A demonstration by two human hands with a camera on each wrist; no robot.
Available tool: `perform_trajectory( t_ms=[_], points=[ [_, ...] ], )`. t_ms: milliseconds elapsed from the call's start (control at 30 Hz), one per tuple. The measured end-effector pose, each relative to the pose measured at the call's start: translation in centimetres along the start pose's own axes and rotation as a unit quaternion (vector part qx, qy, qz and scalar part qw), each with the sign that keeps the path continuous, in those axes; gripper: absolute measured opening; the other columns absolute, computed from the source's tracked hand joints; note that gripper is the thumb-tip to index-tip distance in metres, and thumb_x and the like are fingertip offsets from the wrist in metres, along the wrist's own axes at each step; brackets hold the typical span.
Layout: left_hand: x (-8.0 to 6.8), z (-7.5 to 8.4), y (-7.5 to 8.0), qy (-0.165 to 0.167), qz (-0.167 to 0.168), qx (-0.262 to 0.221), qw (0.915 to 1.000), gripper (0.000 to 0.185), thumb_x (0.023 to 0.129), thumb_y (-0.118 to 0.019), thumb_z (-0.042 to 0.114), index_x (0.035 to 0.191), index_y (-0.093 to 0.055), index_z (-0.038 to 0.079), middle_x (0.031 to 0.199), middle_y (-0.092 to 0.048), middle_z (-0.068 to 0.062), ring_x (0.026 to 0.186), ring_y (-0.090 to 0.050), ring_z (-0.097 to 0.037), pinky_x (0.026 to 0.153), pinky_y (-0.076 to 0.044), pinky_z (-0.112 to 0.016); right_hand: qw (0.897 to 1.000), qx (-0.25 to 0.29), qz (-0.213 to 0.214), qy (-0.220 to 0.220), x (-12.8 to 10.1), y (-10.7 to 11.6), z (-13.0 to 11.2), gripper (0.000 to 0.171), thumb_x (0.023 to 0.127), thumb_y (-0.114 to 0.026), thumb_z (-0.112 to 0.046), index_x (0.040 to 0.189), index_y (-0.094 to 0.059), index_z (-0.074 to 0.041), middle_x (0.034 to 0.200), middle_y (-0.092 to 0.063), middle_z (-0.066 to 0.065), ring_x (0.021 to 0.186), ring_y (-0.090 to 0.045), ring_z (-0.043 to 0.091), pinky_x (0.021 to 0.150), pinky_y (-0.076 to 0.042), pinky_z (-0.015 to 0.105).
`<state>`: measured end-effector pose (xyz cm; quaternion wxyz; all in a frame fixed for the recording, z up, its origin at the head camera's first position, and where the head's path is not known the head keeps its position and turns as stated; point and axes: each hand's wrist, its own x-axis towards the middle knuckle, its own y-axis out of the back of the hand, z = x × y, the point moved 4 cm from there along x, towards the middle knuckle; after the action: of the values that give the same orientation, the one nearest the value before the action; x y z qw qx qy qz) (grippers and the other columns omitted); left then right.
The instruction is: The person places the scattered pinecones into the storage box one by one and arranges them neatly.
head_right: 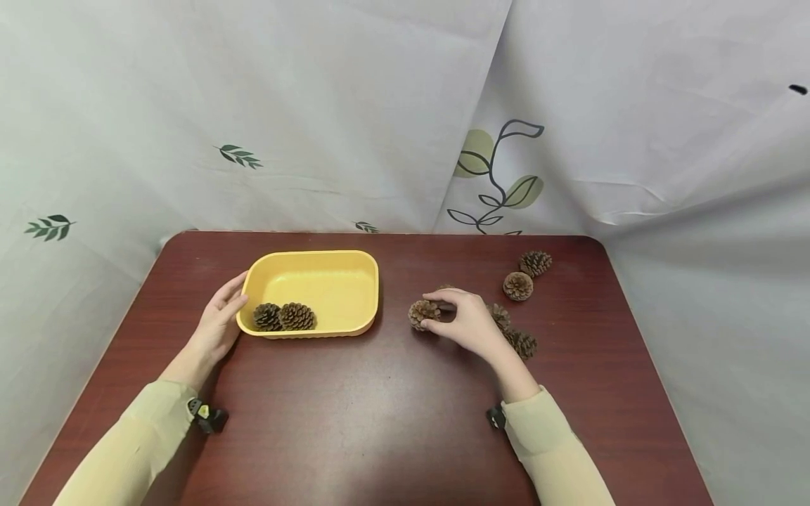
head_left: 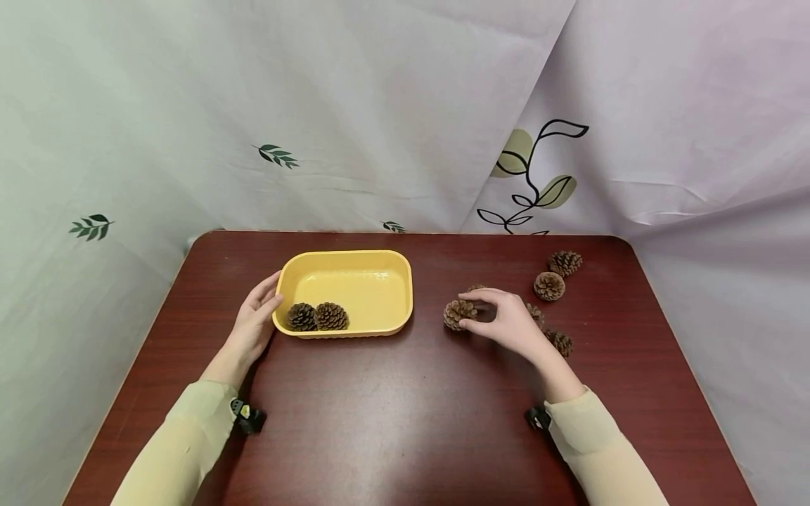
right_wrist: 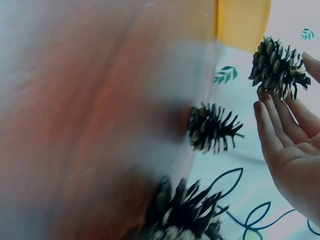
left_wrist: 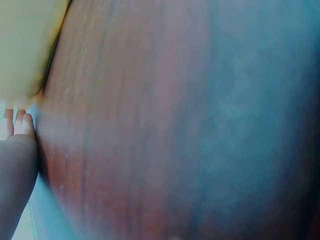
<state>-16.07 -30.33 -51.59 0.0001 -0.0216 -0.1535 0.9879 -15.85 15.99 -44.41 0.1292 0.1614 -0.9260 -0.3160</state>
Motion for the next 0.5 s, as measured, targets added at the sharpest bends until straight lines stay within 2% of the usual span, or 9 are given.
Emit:
perform_trajectory(
  t_ms=[133, 267, 500],
  points=[
    [0.0, 0.0, -0.1, 0.002, 0.000, -0.007, 1.0000, 0.042, 0.110, -0.050, 0.001, 0.143, -0.060, 0.026, 0.129, -0.071, 0.015, 0.116, -0.067, 0.000, 0.095, -0.056, -0.017, 1.000, 0.013, 0.006, 0.009, 1.0, -0.2, -0.9, 0.042, 0.086, -0.089, -0.009, 0.125, -0.077, -0.003, 0.124, -0.077, 0.014, 0.112, -0.076, 0.031, 0.099, -0.061, 0.043],
    [0.0, 0.1, 0.0, 0.002, -0.004, -0.004, 1.0000, 0.043, 0.111, -0.049, 0.001, 0.143, -0.060, 0.026, 0.130, -0.070, 0.016, 0.116, -0.067, 0.000, 0.095, -0.056, -0.017, 1.000, 0.024, 0.010, 0.012, 2.0, -0.4, -1.9, 0.042, 0.086, -0.089, -0.009, 0.126, -0.077, -0.003, 0.125, -0.077, 0.014, 0.114, -0.076, 0.031, 0.101, -0.060, 0.046],
    [-0.1, 0.1, 0.0, 0.000, -0.006, -0.001, 1.0000, 0.043, 0.111, -0.049, 0.001, 0.142, -0.061, 0.028, 0.130, -0.070, 0.016, 0.117, -0.067, 0.001, 0.095, -0.056, -0.016, 0.999, 0.031, 0.014, 0.024, 4.1, -1.1, -3.5, 0.043, 0.085, -0.089, -0.013, 0.126, -0.077, -0.006, 0.125, -0.078, 0.011, 0.121, -0.072, 0.029, 0.109, -0.054, 0.047]
  ],
)
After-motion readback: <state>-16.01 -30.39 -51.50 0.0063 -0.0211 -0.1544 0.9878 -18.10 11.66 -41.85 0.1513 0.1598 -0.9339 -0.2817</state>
